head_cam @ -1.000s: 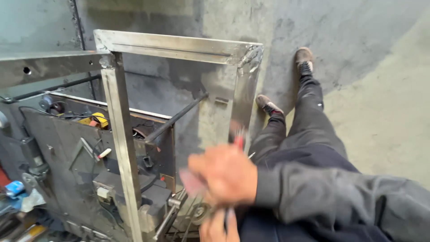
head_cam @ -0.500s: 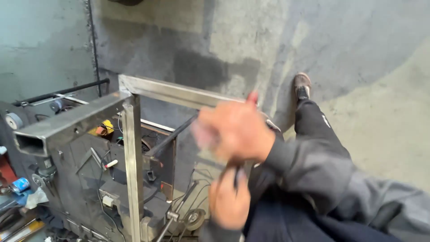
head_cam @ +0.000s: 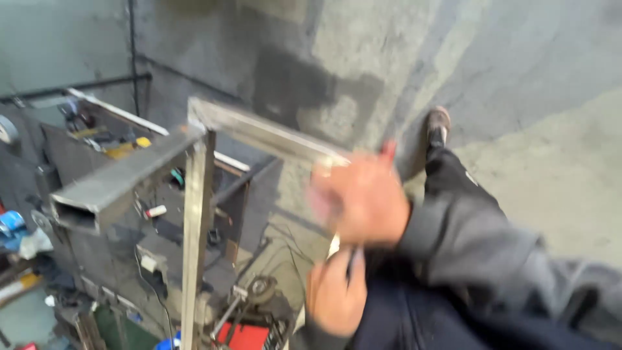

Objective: Using a wire brush and sandpaper to clean and smooth the welded joints of a metal frame.

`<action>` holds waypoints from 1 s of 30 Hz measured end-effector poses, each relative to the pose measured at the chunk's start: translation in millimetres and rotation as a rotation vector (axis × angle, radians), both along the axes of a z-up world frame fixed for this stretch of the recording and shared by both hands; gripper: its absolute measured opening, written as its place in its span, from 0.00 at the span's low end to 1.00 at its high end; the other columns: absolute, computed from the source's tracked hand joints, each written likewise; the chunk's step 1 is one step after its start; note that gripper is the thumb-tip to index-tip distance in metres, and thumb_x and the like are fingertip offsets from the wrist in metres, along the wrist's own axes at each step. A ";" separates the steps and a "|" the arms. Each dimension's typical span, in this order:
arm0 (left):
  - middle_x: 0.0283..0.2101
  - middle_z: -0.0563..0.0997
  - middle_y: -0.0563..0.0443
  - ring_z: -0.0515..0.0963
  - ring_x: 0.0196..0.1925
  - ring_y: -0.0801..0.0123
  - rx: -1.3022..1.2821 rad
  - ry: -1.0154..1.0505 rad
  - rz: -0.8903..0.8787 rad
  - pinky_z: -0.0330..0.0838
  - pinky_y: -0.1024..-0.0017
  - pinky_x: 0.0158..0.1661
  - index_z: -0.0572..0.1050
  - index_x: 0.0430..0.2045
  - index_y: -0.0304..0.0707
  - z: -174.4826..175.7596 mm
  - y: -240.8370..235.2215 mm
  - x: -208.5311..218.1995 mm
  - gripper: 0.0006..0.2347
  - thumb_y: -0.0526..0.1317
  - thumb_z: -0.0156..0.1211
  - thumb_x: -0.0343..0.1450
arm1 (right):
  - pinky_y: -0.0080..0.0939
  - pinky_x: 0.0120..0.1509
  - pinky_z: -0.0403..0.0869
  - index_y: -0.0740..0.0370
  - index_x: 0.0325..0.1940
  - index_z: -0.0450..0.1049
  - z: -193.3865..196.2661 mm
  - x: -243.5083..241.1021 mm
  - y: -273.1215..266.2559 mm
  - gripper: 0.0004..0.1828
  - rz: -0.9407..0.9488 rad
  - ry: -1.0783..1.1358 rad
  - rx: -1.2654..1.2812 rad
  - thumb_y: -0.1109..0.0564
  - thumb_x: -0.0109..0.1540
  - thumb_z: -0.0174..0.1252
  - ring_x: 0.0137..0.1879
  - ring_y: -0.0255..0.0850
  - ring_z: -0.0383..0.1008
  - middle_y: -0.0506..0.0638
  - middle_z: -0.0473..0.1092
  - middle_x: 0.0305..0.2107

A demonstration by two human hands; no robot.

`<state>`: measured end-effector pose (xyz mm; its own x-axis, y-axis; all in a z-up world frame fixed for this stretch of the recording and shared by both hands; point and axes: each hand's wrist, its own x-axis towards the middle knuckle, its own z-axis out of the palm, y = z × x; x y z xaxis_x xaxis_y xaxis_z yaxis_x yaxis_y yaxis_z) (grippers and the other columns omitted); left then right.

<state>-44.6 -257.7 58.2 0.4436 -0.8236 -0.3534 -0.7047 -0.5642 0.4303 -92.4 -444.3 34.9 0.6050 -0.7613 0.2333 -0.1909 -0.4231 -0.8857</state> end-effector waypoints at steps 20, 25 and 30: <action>0.28 0.84 0.44 0.78 0.24 0.46 0.099 -0.188 -0.020 0.72 0.58 0.29 0.85 0.33 0.43 -17.2 74.6 11.9 0.09 0.43 0.65 0.65 | 0.46 0.28 0.63 0.54 0.29 0.68 -8.0 -0.4 12.9 0.18 0.117 -0.006 0.268 0.52 0.38 0.63 0.24 0.49 0.63 0.50 0.64 0.21; 0.27 0.84 0.41 0.78 0.19 0.47 -0.028 -0.045 -0.108 0.72 0.59 0.23 0.81 0.28 0.35 -15.5 17.3 12.7 0.05 0.37 0.63 0.65 | 0.46 0.36 0.63 0.57 0.34 0.72 -7.3 -1.8 4.2 0.13 0.061 0.013 0.105 0.52 0.50 0.64 0.30 0.49 0.65 0.50 0.68 0.25; 0.28 0.84 0.44 0.75 0.22 0.45 0.098 -0.303 -0.047 0.69 0.56 0.26 0.83 0.37 0.46 -17.1 70.8 12.1 0.10 0.45 0.64 0.65 | 0.48 0.32 0.63 0.56 0.25 0.64 0.3 2.5 8.6 0.11 -0.001 -0.073 0.160 0.56 0.48 0.60 0.25 0.50 0.62 0.51 0.62 0.20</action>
